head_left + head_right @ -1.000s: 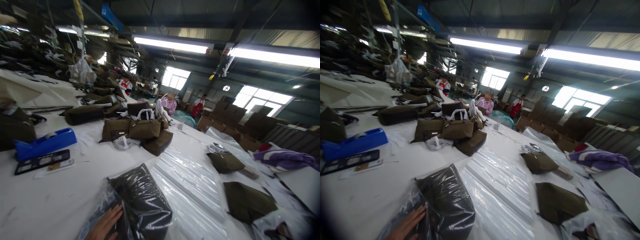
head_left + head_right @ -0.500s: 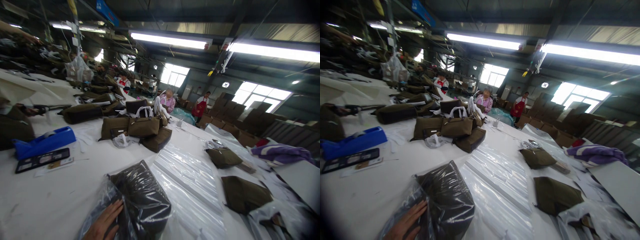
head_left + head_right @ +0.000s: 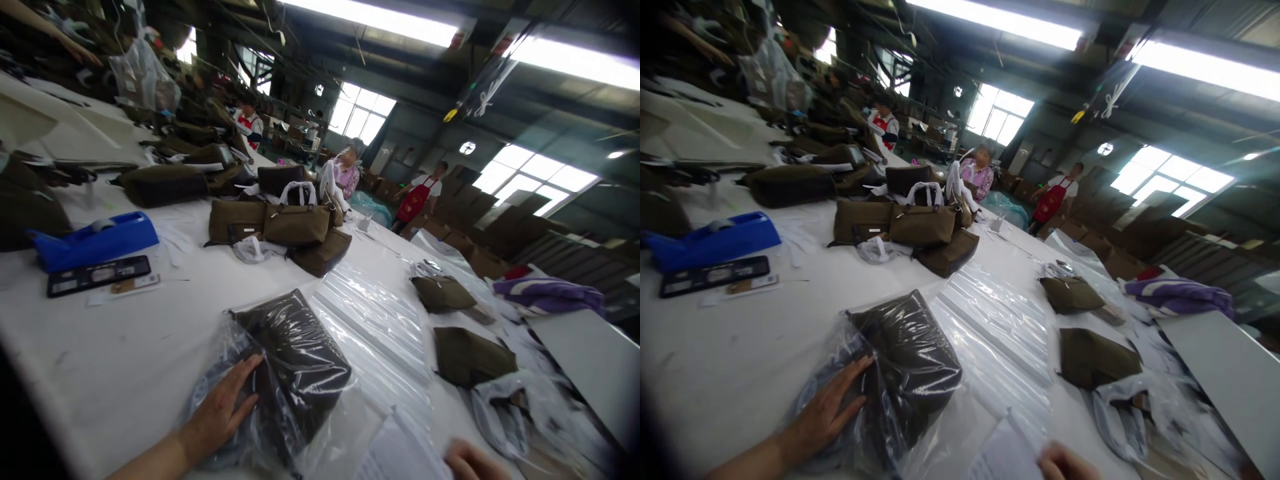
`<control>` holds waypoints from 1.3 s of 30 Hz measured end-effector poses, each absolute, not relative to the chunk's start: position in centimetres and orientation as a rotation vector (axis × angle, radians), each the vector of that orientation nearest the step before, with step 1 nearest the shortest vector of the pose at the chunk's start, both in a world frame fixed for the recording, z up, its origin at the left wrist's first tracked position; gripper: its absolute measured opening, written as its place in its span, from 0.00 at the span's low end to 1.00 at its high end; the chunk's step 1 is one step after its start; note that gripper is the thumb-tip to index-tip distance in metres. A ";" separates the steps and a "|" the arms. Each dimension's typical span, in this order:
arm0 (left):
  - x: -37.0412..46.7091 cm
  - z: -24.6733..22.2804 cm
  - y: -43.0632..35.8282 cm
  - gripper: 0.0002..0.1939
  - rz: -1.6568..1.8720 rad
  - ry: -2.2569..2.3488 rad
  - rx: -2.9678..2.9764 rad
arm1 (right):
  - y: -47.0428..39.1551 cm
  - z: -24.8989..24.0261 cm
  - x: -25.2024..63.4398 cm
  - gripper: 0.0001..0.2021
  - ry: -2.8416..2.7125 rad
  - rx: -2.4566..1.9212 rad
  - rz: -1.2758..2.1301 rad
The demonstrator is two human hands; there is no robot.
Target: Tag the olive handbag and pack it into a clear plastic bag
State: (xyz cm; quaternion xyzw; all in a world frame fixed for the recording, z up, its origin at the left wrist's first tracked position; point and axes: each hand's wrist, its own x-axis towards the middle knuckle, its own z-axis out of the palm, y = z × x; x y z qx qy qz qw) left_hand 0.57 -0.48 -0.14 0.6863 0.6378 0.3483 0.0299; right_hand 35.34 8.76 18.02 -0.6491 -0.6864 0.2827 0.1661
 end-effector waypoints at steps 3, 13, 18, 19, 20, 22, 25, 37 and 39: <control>0.6 -0.5 -0.5 0.35 1.085 1.931 2.066 | 11.1 17.9 27.6 0.11 -2.199 -1.619 1.072; 0.6 -0.9 -0.7 0.35 1.167 1.888 1.951 | 13.2 13.3 6.4 0.09 -3.431 -0.956 0.118; 1.0 -0.5 -0.4 0.24 1.017 1.874 2.135 | 18.5 13.9 9.0 0.39 -3.181 -1.333 0.077; 0.9 -0.2 -0.5 0.24 1.020 1.871 2.153 | 19.7 14.2 10.5 0.42 -3.082 -1.444 0.132; 0.5 0.2 -0.6 0.24 1.037 1.866 2.173 | 20.7 14.5 12.3 0.43 -2.973 -1.548 0.221; -1.1 1.0 -1.0 0.23 1.110 1.872 2.197 | 21.8 14.7 16.4 0.47 -2.738 -1.710 0.512; -5.3 1.5 -1.3 0.20 1.251 2.060 1.864 | 20.8 13.4 22.3 0.49 -2.347 -1.741 1.145; -3.7 6.3 3.6 0.22 0.997 0.937 0.532 | 18.1 4.7 29.5 0.33 -1.720 -1.388 1.580; -2.9 9.2 4.3 0.20 1.096 0.987 0.528 | 19.1 3.8 29.6 0.37 -1.687 -1.427 1.550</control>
